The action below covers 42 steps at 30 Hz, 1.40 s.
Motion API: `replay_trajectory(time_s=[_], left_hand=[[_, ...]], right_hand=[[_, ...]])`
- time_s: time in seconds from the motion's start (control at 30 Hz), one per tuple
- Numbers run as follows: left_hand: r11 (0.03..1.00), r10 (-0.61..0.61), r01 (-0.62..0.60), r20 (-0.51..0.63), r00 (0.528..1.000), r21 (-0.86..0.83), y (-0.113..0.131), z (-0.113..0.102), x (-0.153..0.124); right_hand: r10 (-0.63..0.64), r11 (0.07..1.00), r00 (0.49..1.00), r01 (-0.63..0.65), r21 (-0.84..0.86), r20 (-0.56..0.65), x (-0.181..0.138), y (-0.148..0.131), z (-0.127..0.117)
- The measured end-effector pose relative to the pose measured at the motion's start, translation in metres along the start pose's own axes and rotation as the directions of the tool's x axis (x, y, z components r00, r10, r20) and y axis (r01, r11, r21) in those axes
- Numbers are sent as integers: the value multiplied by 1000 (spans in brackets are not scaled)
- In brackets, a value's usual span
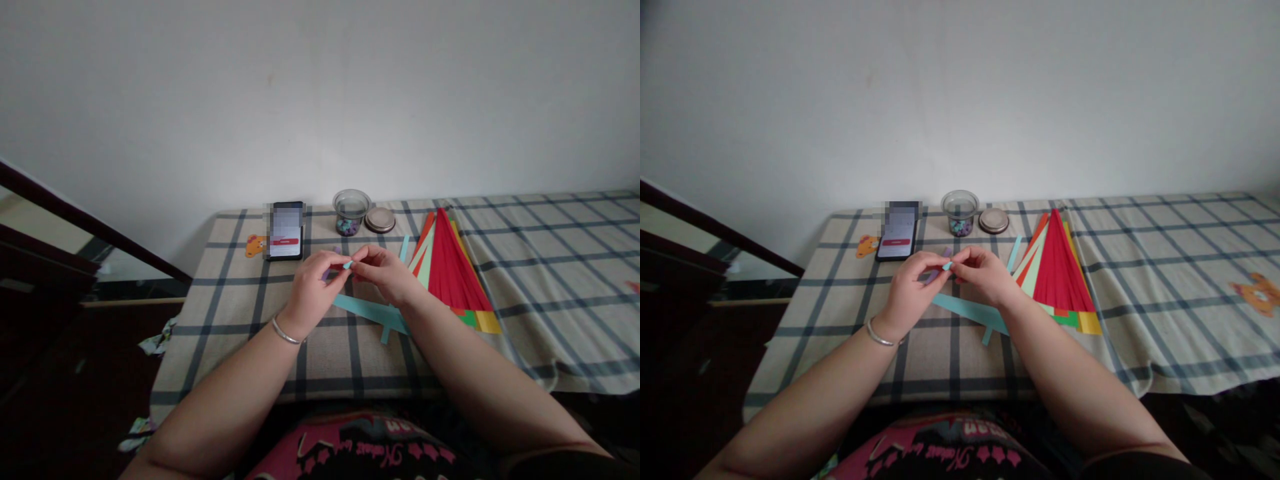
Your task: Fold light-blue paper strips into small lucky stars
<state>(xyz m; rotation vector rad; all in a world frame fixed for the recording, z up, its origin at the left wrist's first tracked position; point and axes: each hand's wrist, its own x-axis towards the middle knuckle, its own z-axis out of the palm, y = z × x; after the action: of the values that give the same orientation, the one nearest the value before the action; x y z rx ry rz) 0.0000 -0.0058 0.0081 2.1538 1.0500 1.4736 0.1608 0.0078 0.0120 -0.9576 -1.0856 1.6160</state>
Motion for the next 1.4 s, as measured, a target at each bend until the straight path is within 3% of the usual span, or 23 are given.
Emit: replay_trajectory(time_s=[0.13, 0.43, 0.67, 0.83, 1.13, 1.4], left_hand=[[998, -17, 17, 10, 1000, -60, -1, 0, 0], [953, -193, 182, -21, 981, -241, -1, 3, -2], [909, -292, 272, -16, 956, -315, -3, 8, -4], [930, -274, 260, -19, 961, -258, -2, 7, -3], [902, -299, 287, 12, 954, -322, -3, 8, -2], [996, -71, 72, 36, 997, -47, -2, -1, -1]], right_hand=[[-8, 1000, 1000, 8, 14, -7, 0, 0, 0], [36, 997, 999, -36, 73, -7, -1, 2, 2], [-111, 991, 993, 107, -83, -44, -1, 4, 3], [-166, 968, 984, 150, -202, -67, -3, 4, 5], [-154, 977, 988, 148, -156, -26, -4, 2, 5], [-75, 997, 997, 76, -9, 7, -3, 2, 5]])
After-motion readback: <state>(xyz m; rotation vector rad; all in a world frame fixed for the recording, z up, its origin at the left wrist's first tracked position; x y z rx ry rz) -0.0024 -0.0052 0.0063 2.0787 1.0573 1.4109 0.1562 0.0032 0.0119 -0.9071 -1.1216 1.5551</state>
